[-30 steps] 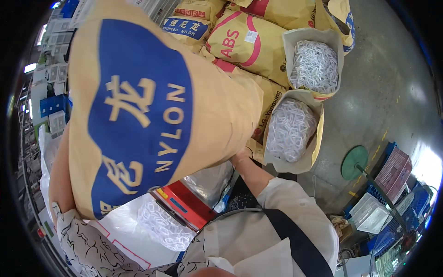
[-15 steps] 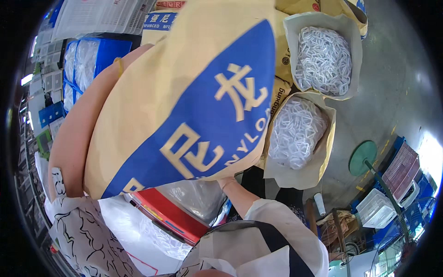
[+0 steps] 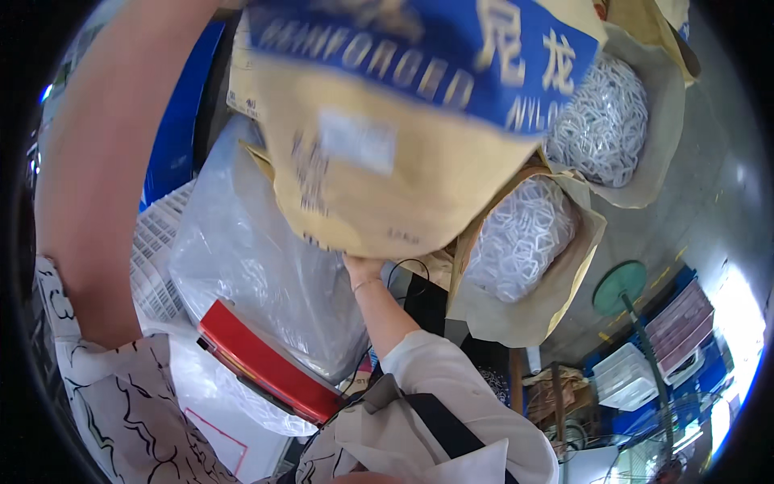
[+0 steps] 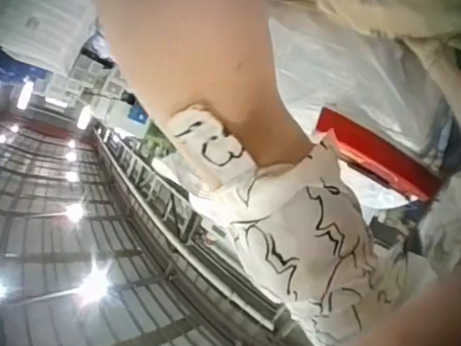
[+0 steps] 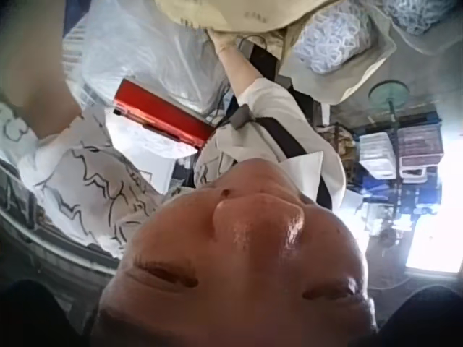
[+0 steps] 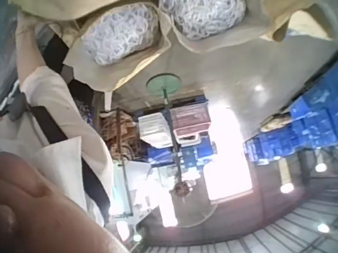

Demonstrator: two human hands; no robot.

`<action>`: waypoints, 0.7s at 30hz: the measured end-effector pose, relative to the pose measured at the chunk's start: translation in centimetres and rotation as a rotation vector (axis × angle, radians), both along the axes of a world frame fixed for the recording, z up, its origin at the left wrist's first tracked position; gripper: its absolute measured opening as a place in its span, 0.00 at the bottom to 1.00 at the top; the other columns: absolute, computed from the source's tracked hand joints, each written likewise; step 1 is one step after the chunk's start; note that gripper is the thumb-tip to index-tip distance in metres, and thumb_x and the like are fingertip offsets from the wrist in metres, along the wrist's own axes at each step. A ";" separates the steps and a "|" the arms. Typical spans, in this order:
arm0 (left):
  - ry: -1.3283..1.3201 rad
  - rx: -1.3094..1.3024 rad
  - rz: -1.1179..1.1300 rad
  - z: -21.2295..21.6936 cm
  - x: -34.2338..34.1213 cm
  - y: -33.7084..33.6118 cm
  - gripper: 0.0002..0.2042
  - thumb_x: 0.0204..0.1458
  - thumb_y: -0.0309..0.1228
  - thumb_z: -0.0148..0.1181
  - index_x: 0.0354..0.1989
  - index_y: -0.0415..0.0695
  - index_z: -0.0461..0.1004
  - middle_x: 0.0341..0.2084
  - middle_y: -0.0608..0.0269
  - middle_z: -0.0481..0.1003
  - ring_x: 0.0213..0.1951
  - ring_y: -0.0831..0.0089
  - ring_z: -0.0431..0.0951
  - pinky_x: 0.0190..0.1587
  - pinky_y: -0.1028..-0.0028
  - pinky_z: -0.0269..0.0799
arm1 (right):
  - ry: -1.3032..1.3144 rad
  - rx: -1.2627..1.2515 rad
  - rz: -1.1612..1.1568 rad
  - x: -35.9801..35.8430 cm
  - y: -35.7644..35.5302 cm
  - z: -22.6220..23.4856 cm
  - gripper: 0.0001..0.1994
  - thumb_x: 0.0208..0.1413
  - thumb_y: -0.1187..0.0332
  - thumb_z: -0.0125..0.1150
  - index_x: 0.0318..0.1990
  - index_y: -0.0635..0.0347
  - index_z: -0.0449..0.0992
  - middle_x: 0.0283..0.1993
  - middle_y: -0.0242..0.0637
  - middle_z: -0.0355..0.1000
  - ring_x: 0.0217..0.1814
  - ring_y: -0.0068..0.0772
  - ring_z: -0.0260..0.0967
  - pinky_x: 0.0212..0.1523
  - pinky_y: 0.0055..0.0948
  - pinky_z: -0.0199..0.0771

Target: The recorder uses a hand-held heat sealer to seal the openings of industrial material bags and then stacks them onto a pallet.

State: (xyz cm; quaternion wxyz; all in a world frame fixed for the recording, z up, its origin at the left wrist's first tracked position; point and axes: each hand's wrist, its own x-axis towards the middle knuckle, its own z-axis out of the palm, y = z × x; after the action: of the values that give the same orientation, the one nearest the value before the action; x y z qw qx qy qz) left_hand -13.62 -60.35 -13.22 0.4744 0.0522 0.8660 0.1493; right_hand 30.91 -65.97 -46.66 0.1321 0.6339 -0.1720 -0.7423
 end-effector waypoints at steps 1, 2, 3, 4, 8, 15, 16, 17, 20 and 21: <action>-0.186 0.094 -0.300 -1.9 -3.3 -1.5 0.31 0.61 0.55 0.40 0.60 0.42 0.70 0.57 0.53 0.71 0.56 0.65 0.71 0.60 0.67 0.63 | 0.104 -0.029 -0.046 -0.8 0.9 -1.0 0.24 0.61 0.46 0.44 0.57 0.50 0.69 0.60 0.36 0.69 0.64 0.45 0.61 0.66 0.56 0.56; 0.150 -0.004 -0.224 -1.0 -0.5 -1.1 0.30 0.61 0.54 0.39 0.55 0.42 0.74 0.56 0.53 0.72 0.56 0.65 0.71 0.58 0.67 0.64 | 0.192 -0.058 -0.087 -1.8 2.2 -1.4 0.23 0.63 0.49 0.42 0.57 0.54 0.68 0.63 0.39 0.66 0.65 0.47 0.61 0.66 0.54 0.58; 0.302 -0.034 -0.356 -2.6 -0.5 -1.3 0.27 0.61 0.51 0.41 0.52 0.42 0.75 0.53 0.53 0.74 0.54 0.62 0.72 0.56 0.66 0.66 | 0.232 -0.032 -0.008 -2.9 3.8 -1.7 0.23 0.63 0.51 0.43 0.58 0.54 0.68 0.63 0.41 0.66 0.65 0.48 0.61 0.65 0.53 0.59; 0.447 -0.100 -0.481 -4.7 -0.5 -2.9 0.25 0.61 0.49 0.42 0.49 0.41 0.77 0.51 0.52 0.75 0.52 0.60 0.73 0.54 0.65 0.68 | 0.272 -0.038 0.080 -4.4 4.3 -0.6 0.22 0.63 0.52 0.43 0.58 0.54 0.67 0.63 0.42 0.66 0.65 0.50 0.61 0.65 0.52 0.61; 1.135 0.262 0.426 -14.1 10.1 -8.3 0.16 0.59 0.36 0.56 0.49 0.37 0.73 0.51 0.58 0.73 0.51 0.67 0.73 0.51 0.65 0.70 | 0.670 0.196 0.813 -8.7 13.4 -1.5 0.22 0.64 0.60 0.47 0.61 0.62 0.59 0.62 0.50 0.65 0.66 0.51 0.61 0.64 0.50 0.62; 0.573 0.331 2.095 -34.4 37.8 -3.1 0.23 0.63 0.45 0.48 0.55 0.37 0.63 0.45 0.57 0.71 0.46 0.66 0.72 0.54 0.69 0.65 | 1.058 1.113 1.812 -13.1 23.5 7.2 0.15 0.66 0.63 0.51 0.51 0.65 0.70 0.45 0.38 0.74 0.47 0.28 0.72 0.50 0.25 0.71; 0.460 0.321 2.091 -37.3 40.9 -3.1 0.27 0.62 0.49 0.45 0.59 0.39 0.63 0.47 0.55 0.73 0.48 0.65 0.73 0.53 0.72 0.65 | 1.163 1.347 1.774 -13.5 22.7 8.4 0.14 0.66 0.63 0.51 0.51 0.66 0.70 0.44 0.37 0.74 0.47 0.27 0.70 0.50 0.24 0.70; 0.474 0.372 2.107 -39.6 42.9 -2.3 0.29 0.62 0.51 0.45 0.63 0.42 0.62 0.53 0.56 0.71 0.53 0.65 0.71 0.54 0.70 0.64 | 1.153 1.554 1.691 -13.8 22.8 8.3 0.15 0.66 0.62 0.51 0.51 0.64 0.70 0.45 0.36 0.72 0.49 0.26 0.69 0.51 0.26 0.68; 0.044 0.906 2.393 -40.6 37.7 3.9 0.34 0.60 0.61 0.38 0.66 0.49 0.61 0.59 0.65 0.67 0.57 0.69 0.66 0.58 0.58 0.58 | 0.756 1.474 1.427 -17.3 28.7 5.5 0.19 0.65 0.53 0.51 0.52 0.58 0.69 0.49 0.34 0.70 0.53 0.29 0.66 0.56 0.37 0.64; -0.022 1.043 2.494 -40.2 36.4 5.1 0.35 0.59 0.63 0.38 0.64 0.50 0.63 0.59 0.65 0.68 0.56 0.69 0.67 0.58 0.59 0.57 | 0.763 1.465 1.483 -18.6 30.3 4.4 0.19 0.65 0.53 0.51 0.52 0.58 0.69 0.49 0.34 0.70 0.53 0.29 0.66 0.56 0.37 0.64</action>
State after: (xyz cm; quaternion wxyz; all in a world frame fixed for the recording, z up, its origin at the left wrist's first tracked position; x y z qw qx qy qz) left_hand 22.80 -55.20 -53.47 -0.0443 -0.5909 0.1752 0.7862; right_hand 12.29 -35.65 -42.26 0.1811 0.2342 0.7824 -0.5479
